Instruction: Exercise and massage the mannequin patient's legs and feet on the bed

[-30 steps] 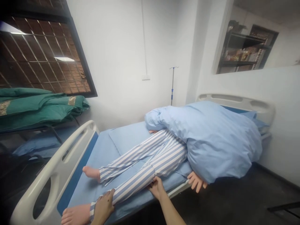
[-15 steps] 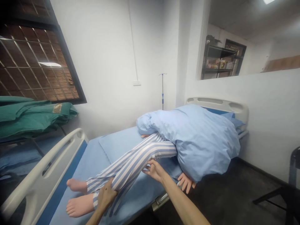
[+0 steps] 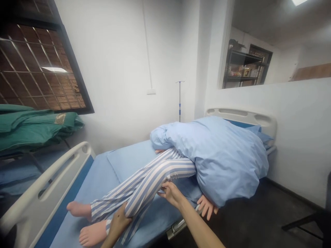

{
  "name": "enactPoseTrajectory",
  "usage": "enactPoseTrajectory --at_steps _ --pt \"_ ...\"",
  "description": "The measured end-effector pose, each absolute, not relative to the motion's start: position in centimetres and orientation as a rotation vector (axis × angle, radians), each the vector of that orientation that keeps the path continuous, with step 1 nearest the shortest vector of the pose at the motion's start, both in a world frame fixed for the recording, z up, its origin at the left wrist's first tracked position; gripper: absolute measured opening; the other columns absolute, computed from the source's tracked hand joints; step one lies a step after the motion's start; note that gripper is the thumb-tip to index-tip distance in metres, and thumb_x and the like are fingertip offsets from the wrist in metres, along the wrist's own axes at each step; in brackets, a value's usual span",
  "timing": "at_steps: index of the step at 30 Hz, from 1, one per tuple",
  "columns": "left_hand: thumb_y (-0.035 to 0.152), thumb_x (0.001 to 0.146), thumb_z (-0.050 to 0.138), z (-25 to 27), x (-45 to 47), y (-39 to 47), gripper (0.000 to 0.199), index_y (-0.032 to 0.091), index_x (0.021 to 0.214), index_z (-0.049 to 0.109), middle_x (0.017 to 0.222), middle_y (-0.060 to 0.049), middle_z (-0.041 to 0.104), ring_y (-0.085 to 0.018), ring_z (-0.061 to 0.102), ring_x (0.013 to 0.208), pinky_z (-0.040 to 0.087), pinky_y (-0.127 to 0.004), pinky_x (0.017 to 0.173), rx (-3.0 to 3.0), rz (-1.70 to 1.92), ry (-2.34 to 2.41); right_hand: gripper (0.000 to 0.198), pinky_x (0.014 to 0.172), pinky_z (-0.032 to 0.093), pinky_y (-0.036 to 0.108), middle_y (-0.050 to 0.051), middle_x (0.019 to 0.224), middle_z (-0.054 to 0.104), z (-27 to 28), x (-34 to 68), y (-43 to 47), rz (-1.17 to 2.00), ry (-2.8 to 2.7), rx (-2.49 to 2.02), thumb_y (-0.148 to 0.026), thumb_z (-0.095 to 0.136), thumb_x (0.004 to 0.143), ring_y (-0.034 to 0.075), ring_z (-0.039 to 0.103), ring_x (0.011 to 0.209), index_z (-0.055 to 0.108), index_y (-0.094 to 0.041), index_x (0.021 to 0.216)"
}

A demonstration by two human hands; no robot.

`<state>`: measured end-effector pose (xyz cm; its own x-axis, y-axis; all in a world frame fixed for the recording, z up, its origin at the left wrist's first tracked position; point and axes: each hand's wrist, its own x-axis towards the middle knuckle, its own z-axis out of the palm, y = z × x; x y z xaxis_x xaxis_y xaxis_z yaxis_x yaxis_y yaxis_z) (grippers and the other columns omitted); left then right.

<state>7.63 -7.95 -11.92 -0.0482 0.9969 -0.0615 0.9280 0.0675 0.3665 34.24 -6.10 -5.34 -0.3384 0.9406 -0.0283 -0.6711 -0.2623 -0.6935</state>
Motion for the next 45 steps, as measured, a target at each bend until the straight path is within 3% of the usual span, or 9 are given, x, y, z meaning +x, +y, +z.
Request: enactPoseTrajectory --at_steps 9,21,28,37,45 --pt "0.016 0.055 0.046 -13.7 5.2 -8.0 0.073 0.011 0.127 0.039 0.128 -0.008 0.049 -0.022 0.044 0.116 0.032 -0.029 0.095 2.011 0.283 2.042 0.017 0.081 0.040 0.038 0.001 0.089 0.060 -6.2 33.9 -6.2 1.839 -0.634 -0.555 -0.018 0.055 0.065 0.017 0.053 0.084 0.053 -0.021 0.081" --pt "0.016 0.057 0.042 -14.3 0.7 -10.3 0.066 0.015 0.123 0.047 0.127 -0.006 0.050 -0.020 0.043 0.118 0.029 -0.031 0.099 2.178 0.067 2.160 0.018 0.079 0.040 0.038 0.000 0.083 0.061 -11.1 30.8 -7.3 1.892 -0.482 -0.577 -0.017 0.052 0.059 0.018 0.055 0.080 0.050 -0.020 0.076" --pt "0.014 0.057 0.042 -14.2 -1.3 -10.8 0.066 0.020 0.122 0.049 0.124 -0.003 0.053 -0.021 0.046 0.115 0.032 -0.032 0.095 2.210 -0.020 2.181 0.020 0.079 0.042 0.037 0.000 0.079 0.061 -13.4 29.8 -7.0 1.912 -0.433 -0.624 -0.015 0.049 0.058 0.017 0.056 0.077 0.049 -0.020 0.078" --pt "0.012 0.055 0.041 -14.8 -3.8 -11.4 0.067 0.018 0.121 0.050 0.122 -0.007 0.055 -0.023 0.050 0.107 0.034 -0.035 0.089 2.284 -0.197 2.190 0.013 0.078 0.044 0.034 -0.002 0.070 0.059 -18.0 27.4 -6.8 1.939 -0.285 -0.666 -0.012 0.046 0.050 0.015 0.057 0.073 0.039 -0.019 0.057" --pt "0.014 0.057 0.041 -15.6 -4.6 -10.9 0.064 0.018 0.121 0.050 0.117 -0.008 0.057 -0.025 0.051 0.101 0.033 -0.036 0.087 2.318 -0.256 2.207 0.015 0.074 0.046 0.031 0.000 0.071 0.061 -20.5 26.6 -6.6 1.947 -0.187 -0.703 -0.016 0.051 0.053 0.016 0.058 0.073 0.036 -0.019 0.055"
